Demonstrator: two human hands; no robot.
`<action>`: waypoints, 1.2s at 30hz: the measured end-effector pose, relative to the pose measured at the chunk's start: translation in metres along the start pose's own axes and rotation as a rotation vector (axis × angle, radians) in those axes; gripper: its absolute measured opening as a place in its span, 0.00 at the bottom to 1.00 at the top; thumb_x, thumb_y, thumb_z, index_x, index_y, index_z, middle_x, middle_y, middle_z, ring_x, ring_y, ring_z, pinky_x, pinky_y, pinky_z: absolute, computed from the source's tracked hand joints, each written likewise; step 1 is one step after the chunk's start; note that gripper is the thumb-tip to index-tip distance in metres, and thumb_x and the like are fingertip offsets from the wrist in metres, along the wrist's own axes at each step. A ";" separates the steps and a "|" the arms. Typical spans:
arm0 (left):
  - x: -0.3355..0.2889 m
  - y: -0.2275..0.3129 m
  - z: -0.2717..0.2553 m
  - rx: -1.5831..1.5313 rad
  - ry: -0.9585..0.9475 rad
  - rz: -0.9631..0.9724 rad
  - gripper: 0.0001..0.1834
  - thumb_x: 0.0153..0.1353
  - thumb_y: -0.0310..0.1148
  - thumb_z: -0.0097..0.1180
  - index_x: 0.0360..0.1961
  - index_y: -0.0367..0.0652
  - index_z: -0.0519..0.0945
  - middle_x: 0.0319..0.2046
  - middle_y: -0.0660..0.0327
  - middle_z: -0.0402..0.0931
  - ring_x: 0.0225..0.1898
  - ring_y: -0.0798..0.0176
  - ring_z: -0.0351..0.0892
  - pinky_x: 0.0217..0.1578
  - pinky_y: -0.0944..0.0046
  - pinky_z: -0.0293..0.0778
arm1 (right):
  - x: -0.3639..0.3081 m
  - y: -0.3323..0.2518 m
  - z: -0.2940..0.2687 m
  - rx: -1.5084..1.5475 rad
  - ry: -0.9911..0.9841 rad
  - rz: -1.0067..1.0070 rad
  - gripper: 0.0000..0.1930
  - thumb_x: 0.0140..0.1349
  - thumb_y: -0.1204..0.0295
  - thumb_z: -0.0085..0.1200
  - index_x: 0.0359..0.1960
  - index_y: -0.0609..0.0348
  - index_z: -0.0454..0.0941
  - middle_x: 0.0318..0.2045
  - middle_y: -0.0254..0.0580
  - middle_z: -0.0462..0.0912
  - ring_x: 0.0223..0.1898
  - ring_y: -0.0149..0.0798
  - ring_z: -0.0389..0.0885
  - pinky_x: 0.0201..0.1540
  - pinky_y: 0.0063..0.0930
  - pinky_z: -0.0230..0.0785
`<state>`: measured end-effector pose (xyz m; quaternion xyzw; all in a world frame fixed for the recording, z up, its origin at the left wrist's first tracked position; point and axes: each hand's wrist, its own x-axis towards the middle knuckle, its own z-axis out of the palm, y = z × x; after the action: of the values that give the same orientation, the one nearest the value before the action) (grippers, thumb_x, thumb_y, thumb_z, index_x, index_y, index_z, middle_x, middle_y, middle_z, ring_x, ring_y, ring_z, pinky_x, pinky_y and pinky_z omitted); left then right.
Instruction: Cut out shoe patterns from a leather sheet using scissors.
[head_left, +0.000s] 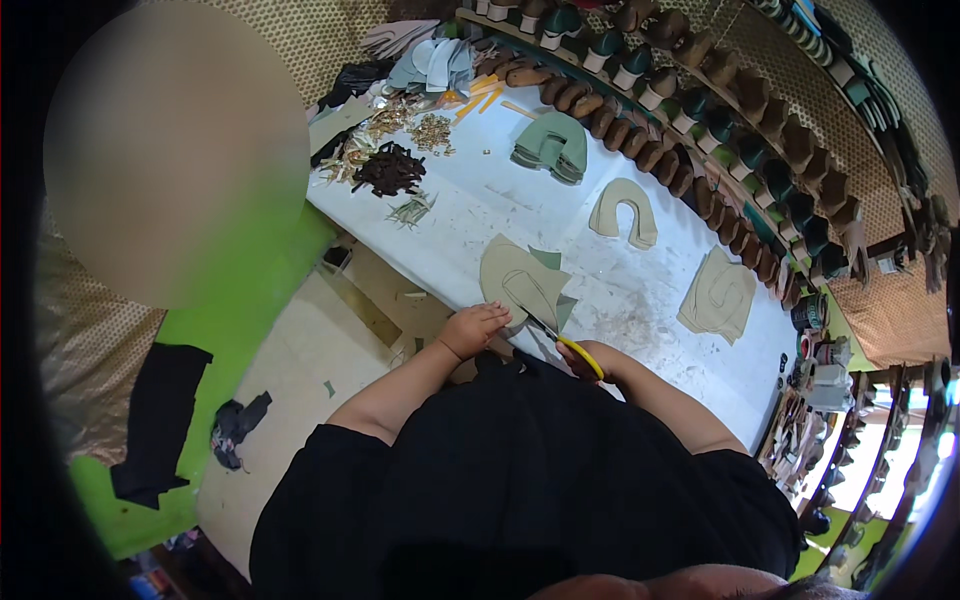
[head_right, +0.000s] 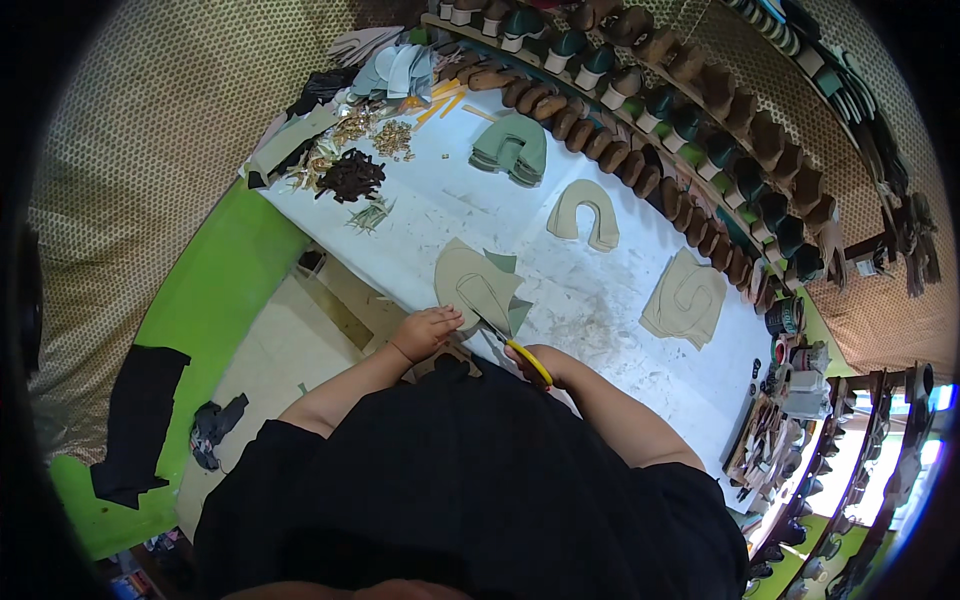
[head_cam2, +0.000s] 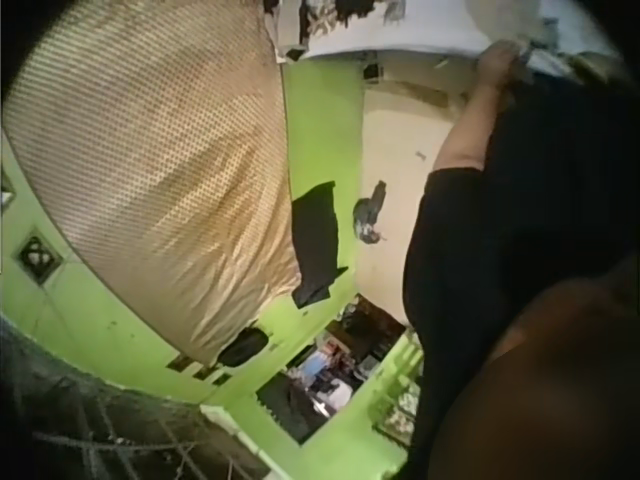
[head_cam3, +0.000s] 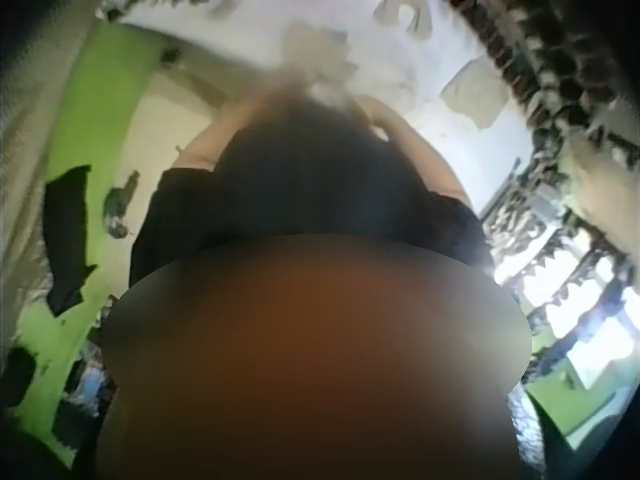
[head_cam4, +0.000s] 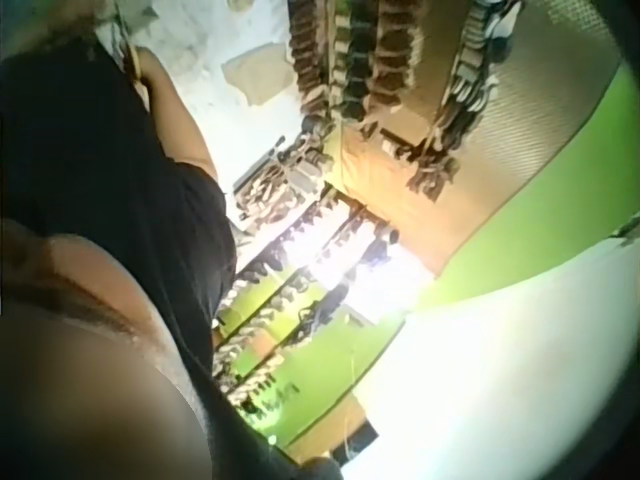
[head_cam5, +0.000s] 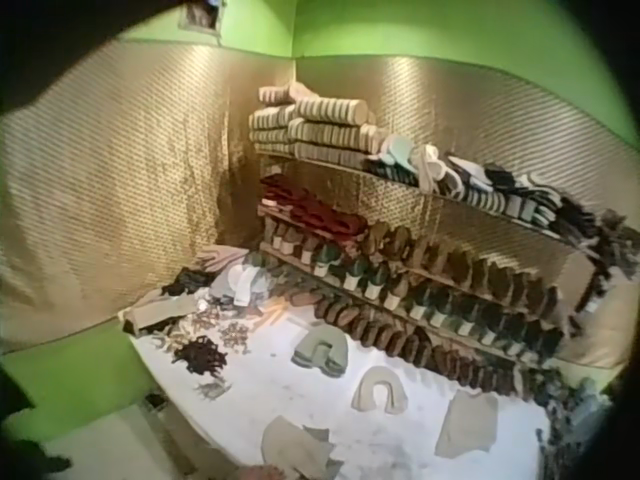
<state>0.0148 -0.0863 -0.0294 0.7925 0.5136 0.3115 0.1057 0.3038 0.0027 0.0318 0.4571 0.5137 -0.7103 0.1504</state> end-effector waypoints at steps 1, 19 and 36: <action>0.000 -0.001 0.000 -0.004 0.003 0.014 0.22 0.48 0.25 0.60 0.49 0.46 0.81 0.50 0.60 0.80 0.53 0.55 0.79 0.54 0.58 0.74 | 0.000 0.001 -0.001 -0.051 0.014 -0.001 0.31 0.62 0.37 0.48 0.21 0.54 0.69 0.11 0.30 0.62 0.09 0.30 0.60 0.12 0.27 0.52; 0.027 0.019 -0.003 0.148 0.059 -0.024 0.18 0.57 0.33 0.61 0.49 0.45 0.80 0.47 0.58 0.81 0.49 0.55 0.81 0.51 0.57 0.76 | 0.024 0.020 0.006 -0.033 0.063 -0.060 0.33 0.64 0.34 0.42 0.23 0.56 0.71 0.14 0.33 0.66 0.11 0.31 0.64 0.13 0.28 0.57; 0.026 0.012 0.000 0.029 0.066 0.027 0.15 0.57 0.34 0.59 0.47 0.48 0.82 0.44 0.58 0.83 0.45 0.57 0.83 0.46 0.60 0.78 | 0.009 -0.011 0.005 0.117 -0.056 0.110 0.36 0.57 0.29 0.43 0.23 0.55 0.69 0.09 0.34 0.61 0.06 0.33 0.62 0.10 0.27 0.53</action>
<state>0.0312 -0.0693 -0.0137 0.7901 0.5104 0.3317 0.0729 0.2884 0.0053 0.0317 0.4727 0.4411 -0.7422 0.1764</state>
